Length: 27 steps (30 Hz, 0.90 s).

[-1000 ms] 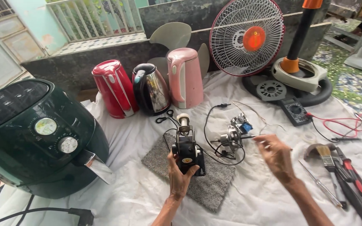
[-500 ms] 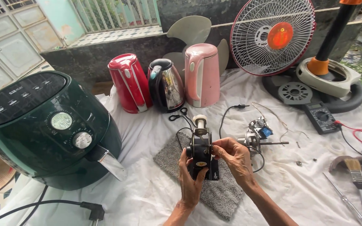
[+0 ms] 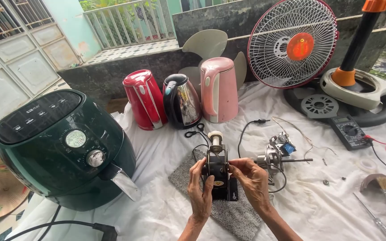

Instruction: Inspecting, testing, and adjusting a motor assembly from an appliance using a multimeter and hand tools.

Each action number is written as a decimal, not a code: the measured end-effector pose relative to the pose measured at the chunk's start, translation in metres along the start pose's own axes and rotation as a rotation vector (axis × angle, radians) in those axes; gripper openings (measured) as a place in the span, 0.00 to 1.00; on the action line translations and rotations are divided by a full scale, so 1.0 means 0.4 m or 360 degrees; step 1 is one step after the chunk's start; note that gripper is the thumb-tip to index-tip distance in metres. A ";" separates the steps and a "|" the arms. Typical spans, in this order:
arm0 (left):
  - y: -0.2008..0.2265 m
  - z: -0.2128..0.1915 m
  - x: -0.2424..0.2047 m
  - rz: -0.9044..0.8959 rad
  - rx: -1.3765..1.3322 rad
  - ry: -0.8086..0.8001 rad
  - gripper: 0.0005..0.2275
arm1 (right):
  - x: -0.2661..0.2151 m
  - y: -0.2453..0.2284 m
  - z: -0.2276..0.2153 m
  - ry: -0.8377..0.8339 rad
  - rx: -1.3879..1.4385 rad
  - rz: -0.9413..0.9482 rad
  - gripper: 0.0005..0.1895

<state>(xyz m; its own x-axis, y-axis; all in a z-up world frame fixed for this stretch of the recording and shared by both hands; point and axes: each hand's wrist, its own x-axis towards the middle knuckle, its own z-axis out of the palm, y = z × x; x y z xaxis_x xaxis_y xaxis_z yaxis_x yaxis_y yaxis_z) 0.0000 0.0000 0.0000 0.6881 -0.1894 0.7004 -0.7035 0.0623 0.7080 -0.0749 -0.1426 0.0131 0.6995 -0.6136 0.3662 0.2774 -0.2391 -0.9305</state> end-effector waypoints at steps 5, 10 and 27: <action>-0.009 0.002 0.012 -0.0001 -0.0057 0.0088 0.18 | 0.013 0.018 -0.030 -0.0092 -0.0053 0.0023 0.08; -0.014 -0.014 0.031 0.0006 -0.0027 0.0128 0.16 | -0.002 -0.013 -0.190 0.0143 -0.0431 -0.0298 0.11; -0.062 -0.070 0.113 -0.0302 -0.0666 -0.0384 0.08 | 0.000 -0.004 -0.166 -0.0141 -0.0759 0.0015 0.19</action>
<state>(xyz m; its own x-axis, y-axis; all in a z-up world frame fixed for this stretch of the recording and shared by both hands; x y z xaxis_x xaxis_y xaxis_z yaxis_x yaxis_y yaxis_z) 0.0534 0.0172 0.0167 0.7016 -0.4528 0.5502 -0.4047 0.3823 0.8307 -0.1190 -0.1923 0.0143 0.7596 -0.5560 0.3374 -0.0475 -0.5648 -0.8239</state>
